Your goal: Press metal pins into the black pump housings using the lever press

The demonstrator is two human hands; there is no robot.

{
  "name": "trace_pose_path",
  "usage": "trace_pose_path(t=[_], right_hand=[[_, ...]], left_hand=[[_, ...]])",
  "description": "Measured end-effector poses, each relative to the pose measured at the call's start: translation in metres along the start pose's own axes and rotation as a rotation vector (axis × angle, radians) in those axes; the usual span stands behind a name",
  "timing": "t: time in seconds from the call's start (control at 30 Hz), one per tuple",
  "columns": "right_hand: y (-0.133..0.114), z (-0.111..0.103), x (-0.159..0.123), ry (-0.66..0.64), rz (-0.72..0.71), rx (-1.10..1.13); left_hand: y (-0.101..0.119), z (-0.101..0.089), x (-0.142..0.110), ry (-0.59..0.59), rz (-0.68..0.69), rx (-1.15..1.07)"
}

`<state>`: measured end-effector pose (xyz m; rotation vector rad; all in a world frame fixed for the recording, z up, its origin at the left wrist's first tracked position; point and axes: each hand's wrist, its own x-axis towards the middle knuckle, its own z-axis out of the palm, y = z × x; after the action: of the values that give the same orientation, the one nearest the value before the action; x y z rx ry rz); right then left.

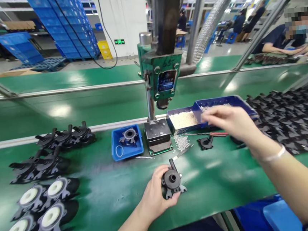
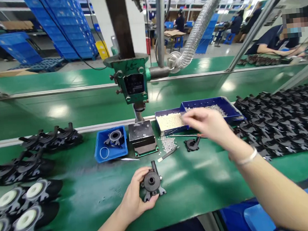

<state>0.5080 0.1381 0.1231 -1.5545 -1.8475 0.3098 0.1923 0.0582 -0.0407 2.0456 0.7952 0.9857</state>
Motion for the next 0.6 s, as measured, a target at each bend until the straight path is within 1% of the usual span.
trace_pose_path(t=[0.03,0.07,0.13,0.2,0.27,0.3,0.37,0.43,0.5,0.6], right_hand=[[-0.019,0.014,-0.017,-0.048,-0.115,0.057],[-0.037,0.029,-0.035,-0.125,-0.205,0.128],[-0.064,0.061,-0.067,-0.233,-0.289,0.246],[-0.078,0.092,-0.091,-0.285,-0.327,0.294],[-0.083,0.116,-0.105,-0.265,-0.361,0.258],[-0.083,0.125,-0.108,-0.242,-0.378,0.222],[-0.081,0.135,-0.11,-0.205,-0.413,0.156],[-0.081,0.138,-0.11,-0.186,-0.452,0.117],[-0.083,0.137,-0.11,-0.171,-0.507,0.071],[-0.09,0.131,-0.111,-0.23,-0.632,-0.115]], left_hand=[[0.0,0.002,0.0,0.022,-0.011,-0.029],[-0.001,0.004,-0.001,0.042,-0.014,-0.056],[-0.002,0.007,-0.001,0.061,-0.004,-0.089],[-0.003,0.008,-0.002,0.07,0.013,-0.103],[-0.003,0.008,-0.002,0.07,0.026,-0.107],[-0.003,0.008,-0.002,0.071,0.029,-0.108],[-0.004,0.008,-0.003,0.066,0.023,-0.112],[-0.004,0.009,-0.004,0.059,0.008,-0.119],[-0.006,0.01,-0.005,0.055,-0.003,-0.121],[-0.008,0.011,-0.009,0.071,-0.015,-0.086]])
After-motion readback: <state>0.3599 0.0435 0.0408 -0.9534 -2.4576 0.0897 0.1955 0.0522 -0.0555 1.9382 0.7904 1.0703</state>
